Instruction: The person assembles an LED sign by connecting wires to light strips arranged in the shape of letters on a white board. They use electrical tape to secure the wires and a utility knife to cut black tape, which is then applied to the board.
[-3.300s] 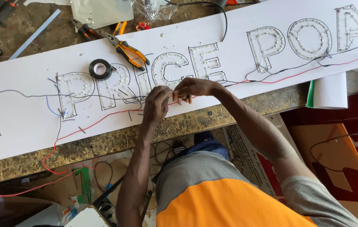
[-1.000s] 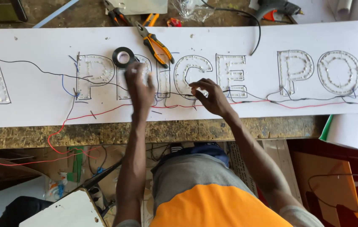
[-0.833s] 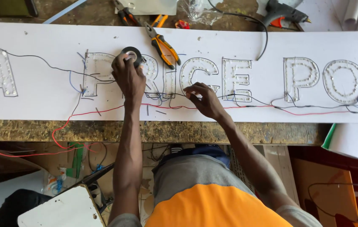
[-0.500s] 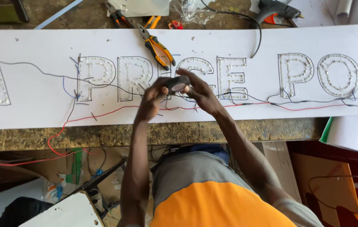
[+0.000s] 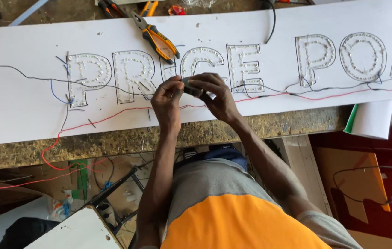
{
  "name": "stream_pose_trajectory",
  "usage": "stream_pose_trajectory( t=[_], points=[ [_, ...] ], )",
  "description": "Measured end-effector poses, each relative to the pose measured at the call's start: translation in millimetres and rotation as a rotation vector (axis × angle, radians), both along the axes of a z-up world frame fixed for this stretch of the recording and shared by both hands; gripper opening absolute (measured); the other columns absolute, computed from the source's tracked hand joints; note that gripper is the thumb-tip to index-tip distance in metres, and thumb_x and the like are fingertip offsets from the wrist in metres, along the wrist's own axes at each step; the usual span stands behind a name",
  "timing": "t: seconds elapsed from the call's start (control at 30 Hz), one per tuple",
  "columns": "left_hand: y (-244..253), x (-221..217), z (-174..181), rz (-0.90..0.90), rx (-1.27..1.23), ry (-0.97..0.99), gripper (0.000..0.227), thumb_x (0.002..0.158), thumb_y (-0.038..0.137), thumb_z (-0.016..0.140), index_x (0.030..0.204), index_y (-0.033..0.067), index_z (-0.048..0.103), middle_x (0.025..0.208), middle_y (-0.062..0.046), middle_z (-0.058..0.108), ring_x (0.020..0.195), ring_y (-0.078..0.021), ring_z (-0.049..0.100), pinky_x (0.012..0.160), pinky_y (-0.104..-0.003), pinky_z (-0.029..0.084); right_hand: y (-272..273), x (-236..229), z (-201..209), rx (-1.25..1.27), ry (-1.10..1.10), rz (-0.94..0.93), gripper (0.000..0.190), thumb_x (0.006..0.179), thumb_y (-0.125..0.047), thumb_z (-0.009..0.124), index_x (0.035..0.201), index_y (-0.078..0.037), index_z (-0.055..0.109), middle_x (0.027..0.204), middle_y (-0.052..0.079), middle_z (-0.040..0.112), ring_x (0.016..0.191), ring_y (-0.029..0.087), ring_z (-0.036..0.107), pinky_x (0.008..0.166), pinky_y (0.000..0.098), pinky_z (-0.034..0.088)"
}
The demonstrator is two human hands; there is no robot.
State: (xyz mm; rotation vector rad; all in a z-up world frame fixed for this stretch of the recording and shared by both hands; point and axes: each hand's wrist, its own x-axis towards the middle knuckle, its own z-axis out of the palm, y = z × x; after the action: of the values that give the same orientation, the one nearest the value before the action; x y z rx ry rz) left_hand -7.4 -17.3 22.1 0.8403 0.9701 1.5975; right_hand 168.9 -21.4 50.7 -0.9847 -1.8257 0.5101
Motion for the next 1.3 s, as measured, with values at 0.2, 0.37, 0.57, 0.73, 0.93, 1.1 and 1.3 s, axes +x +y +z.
stream_pose_trajectory(
  t=[0.2,0.37,0.57,0.73,0.93,1.1,1.3],
  points=[
    [4,14,-4,-0.016,0.119,0.075,0.012,0.106,0.009,0.085,0.102,0.0036,0.075,0.106,-0.008,0.075,0.101,-0.0159,0.076,0.097,-0.036,0.065,-7,24,13,0.054,-0.048,0.025,0.034,0.101,-0.006,0.089,0.135,-0.003,0.085,0.118,0.017,0.079,0.128,0.043,0.069,0.109,0.0544,0.057],
    [-5,7,12,-0.062,0.170,0.134,0.011,0.111,0.012,0.079,0.106,0.0046,0.072,0.100,-0.008,0.074,0.091,-0.0155,0.078,0.087,-0.032,0.068,-32,30,77,-0.156,-0.004,0.226,0.042,0.103,-0.012,0.086,0.141,0.003,0.078,0.110,0.024,0.079,0.129,0.050,0.068,0.116,0.0657,0.050],
    [-15,-6,56,0.044,0.363,0.439,0.016,0.115,0.012,0.074,0.101,0.0076,0.066,0.087,-0.004,0.065,0.079,-0.0166,0.070,0.079,-0.033,0.061,-37,40,77,-0.144,-0.098,0.245,0.044,0.109,-0.027,0.081,0.139,0.005,0.078,0.101,0.023,0.076,0.119,0.050,0.070,0.115,0.0653,0.049],
    [2,-24,69,0.247,0.560,0.733,0.017,0.116,0.015,0.074,0.102,0.0102,0.067,0.086,-0.003,0.062,0.076,-0.0211,0.067,0.077,-0.033,0.058,-4,66,31,0.060,-0.372,0.048,0.036,0.112,-0.041,0.080,0.124,-0.008,0.087,0.084,0.013,0.072,0.096,0.040,0.070,0.108,0.0583,0.050],
    [22,-36,39,0.262,0.263,0.456,0.013,0.118,0.017,0.069,0.107,0.0106,0.065,0.089,-0.005,0.067,0.079,-0.0147,0.071,0.076,-0.031,0.062,5,63,74,-0.182,-0.109,0.325,0.039,0.104,-0.031,0.087,0.129,-0.002,0.084,0.103,0.015,0.078,0.114,0.040,0.073,0.117,0.0591,0.050],
    [26,-30,28,0.159,-0.008,0.310,0.015,0.117,0.022,0.067,0.110,0.0101,0.061,0.090,-0.004,0.070,0.075,-0.0127,0.074,0.071,-0.024,0.063,29,47,69,-0.483,0.435,0.627,0.048,0.101,-0.004,0.082,0.145,0.010,0.070,0.124,0.021,0.067,0.120,0.031,0.065,0.104,0.0465,0.054],
    [29,-61,24,0.314,-0.136,0.405,0.015,0.121,0.019,0.064,0.120,0.0049,0.060,0.106,-0.011,0.071,0.089,-0.0190,0.078,0.074,-0.027,0.068,68,2,43,-0.968,0.473,0.516,0.075,0.101,-0.005,0.081,0.171,-0.003,0.053,0.094,0.009,0.068,0.091,0.019,0.069,0.096,0.0356,0.058]
  ],
)
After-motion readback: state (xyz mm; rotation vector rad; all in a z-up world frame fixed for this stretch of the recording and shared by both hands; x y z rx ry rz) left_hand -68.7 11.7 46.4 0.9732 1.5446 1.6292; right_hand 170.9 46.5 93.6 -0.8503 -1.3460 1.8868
